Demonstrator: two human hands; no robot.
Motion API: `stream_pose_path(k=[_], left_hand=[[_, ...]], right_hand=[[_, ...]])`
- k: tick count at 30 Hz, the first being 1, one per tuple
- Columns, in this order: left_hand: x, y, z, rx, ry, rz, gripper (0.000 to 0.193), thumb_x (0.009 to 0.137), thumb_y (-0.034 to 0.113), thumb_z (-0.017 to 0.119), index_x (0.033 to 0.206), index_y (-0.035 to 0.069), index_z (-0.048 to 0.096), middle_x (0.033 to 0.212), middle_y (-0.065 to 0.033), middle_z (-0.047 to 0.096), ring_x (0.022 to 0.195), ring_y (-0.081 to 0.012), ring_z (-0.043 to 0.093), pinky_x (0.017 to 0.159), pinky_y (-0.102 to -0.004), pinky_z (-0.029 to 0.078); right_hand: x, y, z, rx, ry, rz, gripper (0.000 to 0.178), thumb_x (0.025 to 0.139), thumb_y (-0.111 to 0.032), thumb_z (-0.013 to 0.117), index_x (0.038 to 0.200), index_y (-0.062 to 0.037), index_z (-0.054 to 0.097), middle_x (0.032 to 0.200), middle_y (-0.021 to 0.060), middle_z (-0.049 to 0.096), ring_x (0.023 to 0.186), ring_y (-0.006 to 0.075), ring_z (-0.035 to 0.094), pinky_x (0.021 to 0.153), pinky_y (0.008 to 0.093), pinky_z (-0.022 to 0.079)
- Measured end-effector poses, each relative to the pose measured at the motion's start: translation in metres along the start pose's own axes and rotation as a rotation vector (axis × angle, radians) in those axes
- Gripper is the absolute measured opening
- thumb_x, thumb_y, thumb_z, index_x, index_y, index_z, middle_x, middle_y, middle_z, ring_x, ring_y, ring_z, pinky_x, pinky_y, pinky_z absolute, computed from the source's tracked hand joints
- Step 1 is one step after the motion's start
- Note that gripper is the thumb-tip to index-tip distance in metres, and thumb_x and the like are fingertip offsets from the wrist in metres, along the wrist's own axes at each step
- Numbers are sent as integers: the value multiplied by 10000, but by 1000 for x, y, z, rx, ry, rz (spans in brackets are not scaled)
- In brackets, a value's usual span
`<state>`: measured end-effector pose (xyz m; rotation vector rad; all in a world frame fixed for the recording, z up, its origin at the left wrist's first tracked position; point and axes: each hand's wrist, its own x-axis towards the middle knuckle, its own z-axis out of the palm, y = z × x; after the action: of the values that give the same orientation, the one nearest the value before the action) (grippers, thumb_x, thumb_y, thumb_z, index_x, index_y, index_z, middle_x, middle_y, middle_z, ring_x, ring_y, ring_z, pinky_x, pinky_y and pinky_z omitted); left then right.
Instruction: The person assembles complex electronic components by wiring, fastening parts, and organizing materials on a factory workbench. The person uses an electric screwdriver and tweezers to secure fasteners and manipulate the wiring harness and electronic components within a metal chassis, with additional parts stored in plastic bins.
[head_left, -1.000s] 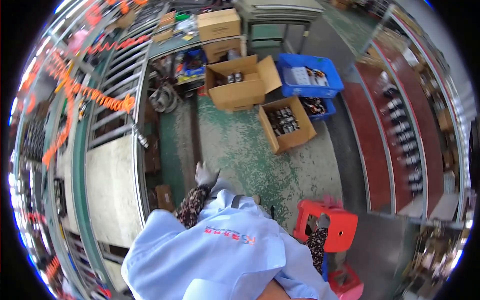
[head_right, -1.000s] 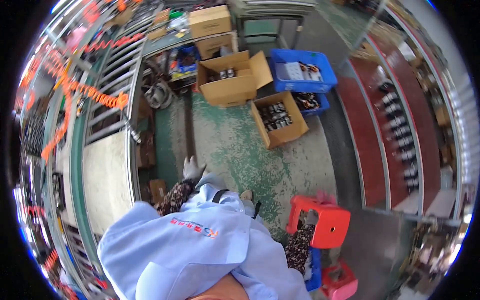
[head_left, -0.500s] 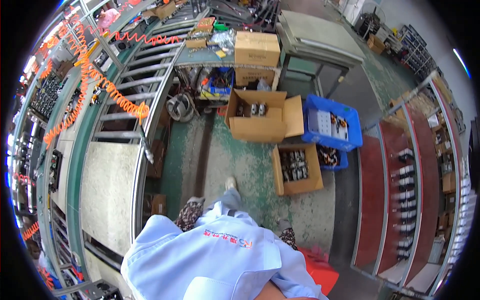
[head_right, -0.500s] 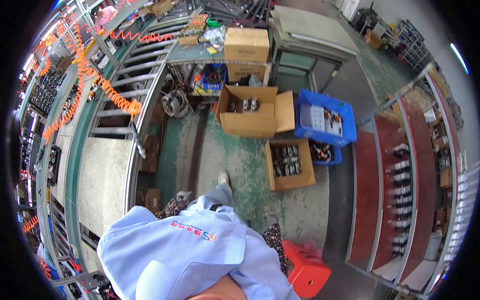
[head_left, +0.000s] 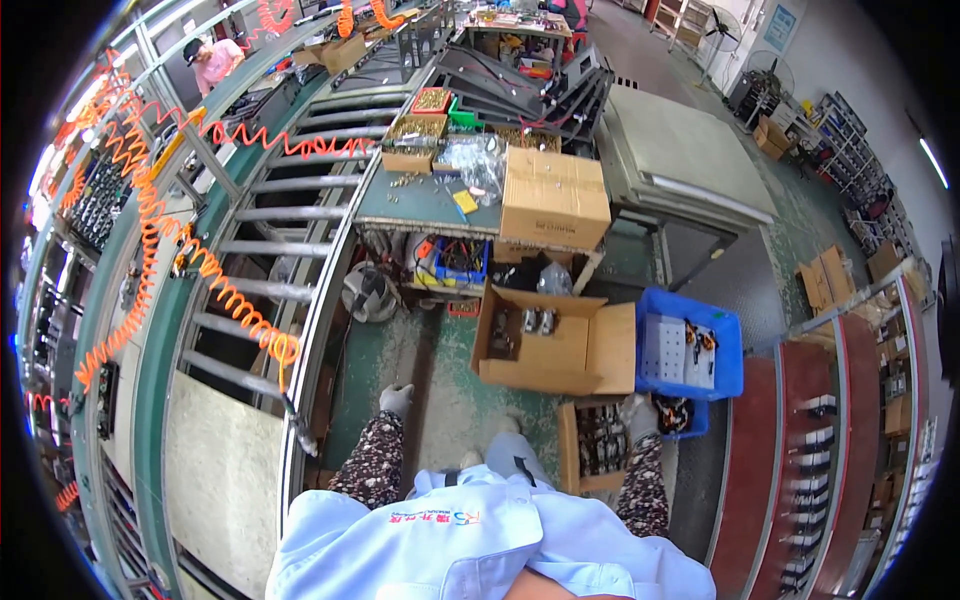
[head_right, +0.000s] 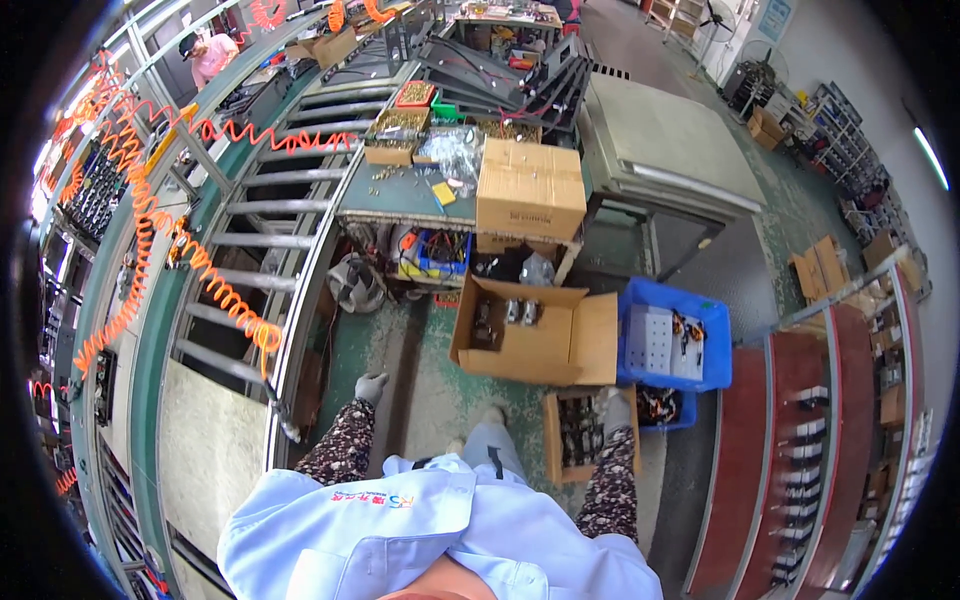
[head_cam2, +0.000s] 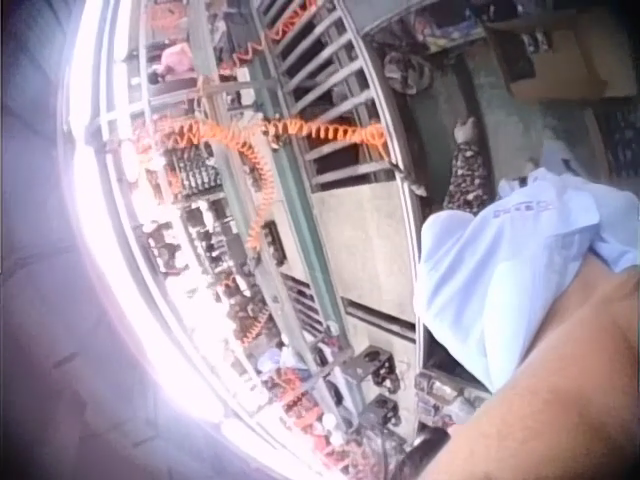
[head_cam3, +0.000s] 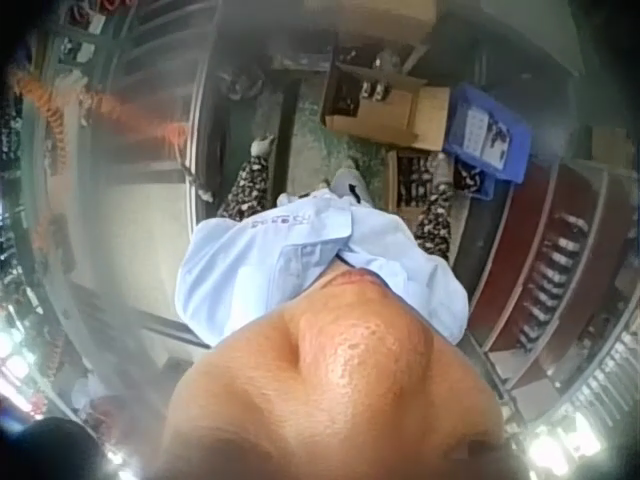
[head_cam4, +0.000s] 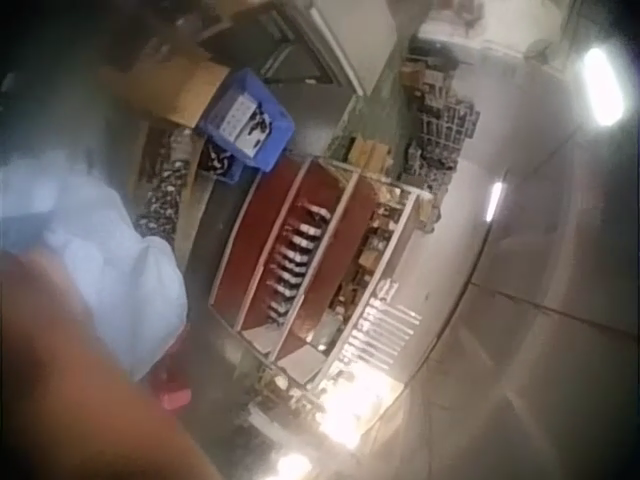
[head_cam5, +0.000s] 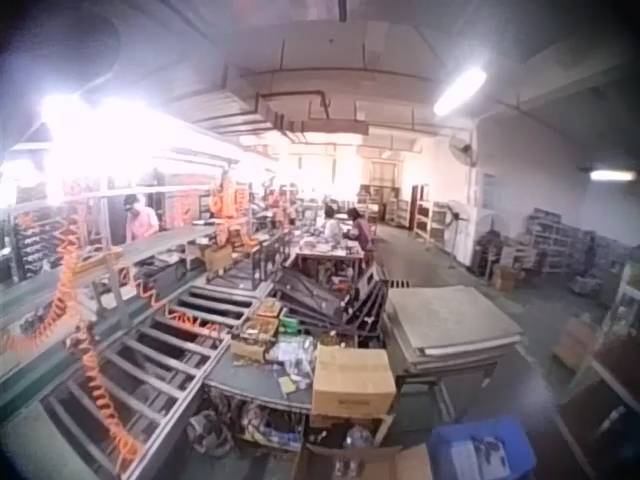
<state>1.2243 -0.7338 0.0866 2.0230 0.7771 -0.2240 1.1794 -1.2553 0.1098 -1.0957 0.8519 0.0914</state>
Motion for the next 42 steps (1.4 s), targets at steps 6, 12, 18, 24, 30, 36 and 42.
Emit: stream_pose_path(k=[6,12,18,24,30,36,42], left_hand=[[110,139,10,-394,15,221,284,737,205,606,885,-37,586,735,-76,599,619,-148,548,570,-269,440],[178,295,-46,-647,-124,339,346,769,171,565,1042,-34,506,924,-51,552,777,-119,528,621,-246,439],[277,432,-73,-747,-306,541,437,782,153,558,1155,-12,400,1006,-56,520,848,-118,527,645,-219,429],[366,561,-35,-680,-332,704,431,714,187,641,1042,-40,477,914,-61,541,788,-109,506,703,-217,396],[451,608,2,-811,-407,688,329,691,133,655,964,-22,555,837,-26,581,743,-97,527,685,-206,404],[479,615,18,-1101,-333,602,274,703,42,600,964,-32,566,860,-46,604,748,-102,549,687,-201,419],[426,609,-24,-1230,-300,637,151,722,90,574,848,8,593,738,-54,568,688,-152,560,600,-248,465]], right_hand=[[101,-197,110,80,-223,-381,222,860,-252,423,963,-85,526,844,17,557,762,145,536,652,289,452],[189,-323,286,-154,-406,-419,261,855,-233,432,1072,-99,489,976,47,562,863,163,548,713,323,452],[259,-377,417,-285,-312,-528,322,841,-208,441,1138,-83,454,1075,76,531,949,206,520,738,319,443],[317,-428,490,-485,-12,-515,348,786,-288,521,1089,-123,476,1032,60,534,900,203,522,675,348,439],[340,-439,516,-308,174,-354,327,799,-316,477,1073,-137,476,995,77,547,855,228,557,652,500,377],[336,-461,513,-251,199,-533,332,734,-76,503,1046,-3,413,850,143,539,689,262,568,563,394,515],[261,-484,511,-342,92,-847,232,726,-38,534,949,11,494,788,92,544,587,185,549,464,327,525]])
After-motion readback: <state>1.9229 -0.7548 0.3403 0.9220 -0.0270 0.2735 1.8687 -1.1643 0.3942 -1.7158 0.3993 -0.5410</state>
